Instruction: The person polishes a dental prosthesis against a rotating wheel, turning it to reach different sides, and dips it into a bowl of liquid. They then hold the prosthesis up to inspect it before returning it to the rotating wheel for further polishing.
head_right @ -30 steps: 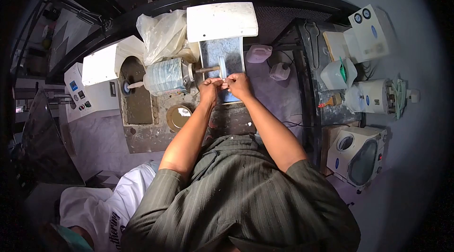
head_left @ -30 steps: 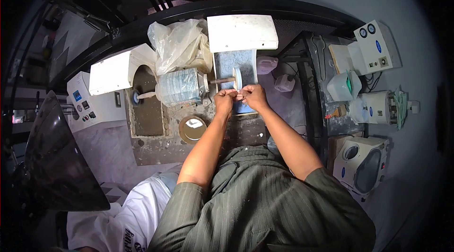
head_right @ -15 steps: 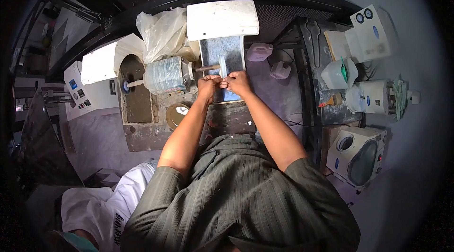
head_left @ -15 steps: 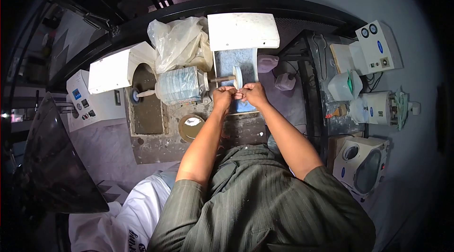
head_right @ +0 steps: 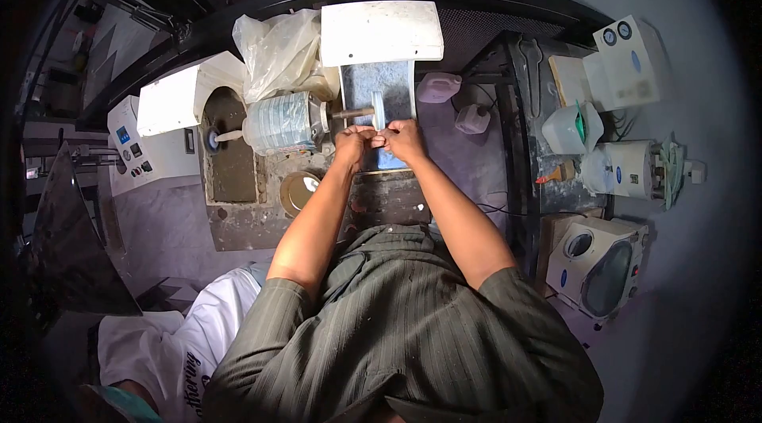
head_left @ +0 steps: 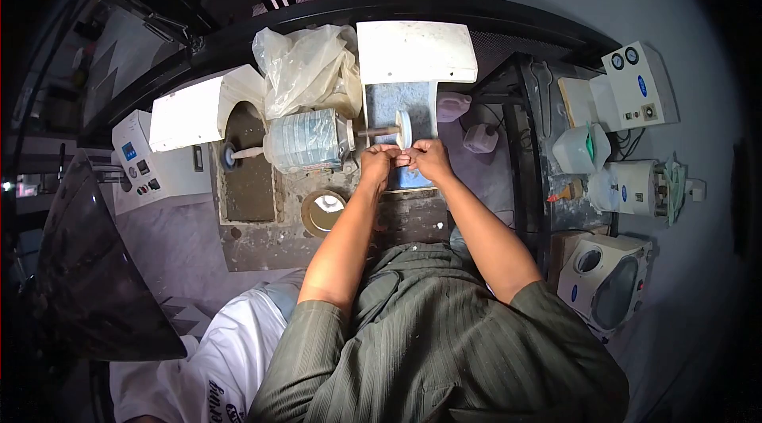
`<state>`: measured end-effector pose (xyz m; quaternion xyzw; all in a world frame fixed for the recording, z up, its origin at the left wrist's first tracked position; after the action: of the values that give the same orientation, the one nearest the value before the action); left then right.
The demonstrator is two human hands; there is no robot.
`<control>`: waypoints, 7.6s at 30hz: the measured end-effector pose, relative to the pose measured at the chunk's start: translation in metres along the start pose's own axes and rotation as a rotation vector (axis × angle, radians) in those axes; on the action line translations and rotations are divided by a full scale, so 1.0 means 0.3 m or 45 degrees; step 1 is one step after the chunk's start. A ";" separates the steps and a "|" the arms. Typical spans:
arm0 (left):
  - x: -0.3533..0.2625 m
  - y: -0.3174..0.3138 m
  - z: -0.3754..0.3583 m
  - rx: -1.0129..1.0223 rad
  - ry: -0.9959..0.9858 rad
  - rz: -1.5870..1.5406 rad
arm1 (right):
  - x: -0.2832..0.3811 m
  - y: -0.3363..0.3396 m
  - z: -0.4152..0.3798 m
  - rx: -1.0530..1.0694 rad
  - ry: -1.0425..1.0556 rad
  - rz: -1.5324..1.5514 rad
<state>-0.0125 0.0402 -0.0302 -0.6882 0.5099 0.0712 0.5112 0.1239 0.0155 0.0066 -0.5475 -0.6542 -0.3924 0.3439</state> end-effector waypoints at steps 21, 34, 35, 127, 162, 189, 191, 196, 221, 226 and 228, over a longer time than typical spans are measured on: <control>0.048 -0.005 -0.034 0.159 -0.234 -0.135 | 0.074 0.008 -0.092 -0.144 0.301 -0.570; 0.011 -0.025 -0.017 0.098 -0.060 0.048 | -0.004 0.026 -0.011 -0.104 0.133 -0.368; 0.014 -0.019 -0.006 0.112 -0.032 0.073 | -0.016 0.032 0.002 -0.080 0.124 -0.339; 0.040 -0.015 -0.023 0.208 -0.007 0.110 | -0.021 0.046 -0.042 0.161 -0.228 0.596; 0.079 -0.022 0.009 -0.086 0.004 -0.080 | 0.003 -0.034 -0.066 -0.208 0.316 -0.379; 0.075 -0.036 0.004 -0.121 -0.089 -0.071 | 0.010 -0.002 -0.010 -0.132 0.118 -0.437; 0.065 -0.042 0.000 -0.132 -0.079 -0.067 | -0.002 0.006 0.008 -0.070 0.079 -0.257; 0.071 -0.027 0.009 -0.080 -0.074 -0.059 | 0.009 0.009 0.011 -0.036 0.055 -0.261; 0.080 -0.028 -0.040 0.066 -0.342 -0.007 | 0.092 -0.014 -0.106 -0.178 0.282 -0.639; 0.069 -0.043 -0.051 0.063 -0.359 0.022 | 0.083 -0.005 -0.107 -0.203 0.391 -0.669; 0.067 -0.044 -0.052 0.068 -0.371 0.035 | 0.071 -0.002 -0.103 -0.216 0.435 -0.663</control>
<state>0.0006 0.0150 -0.0270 -0.6496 0.4415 0.1637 0.5969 0.1205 -0.0025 0.0393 -0.3148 -0.6701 -0.6066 0.2898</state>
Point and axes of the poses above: each hand's wrist, its own z-axis towards the middle knuckle, its own y-axis out of the back of the hand, x = y × z, the point moved 1 cm from there along z, towards the middle knuckle, and after that the axes turned 12 degrees about x, right-handed, at the moved point
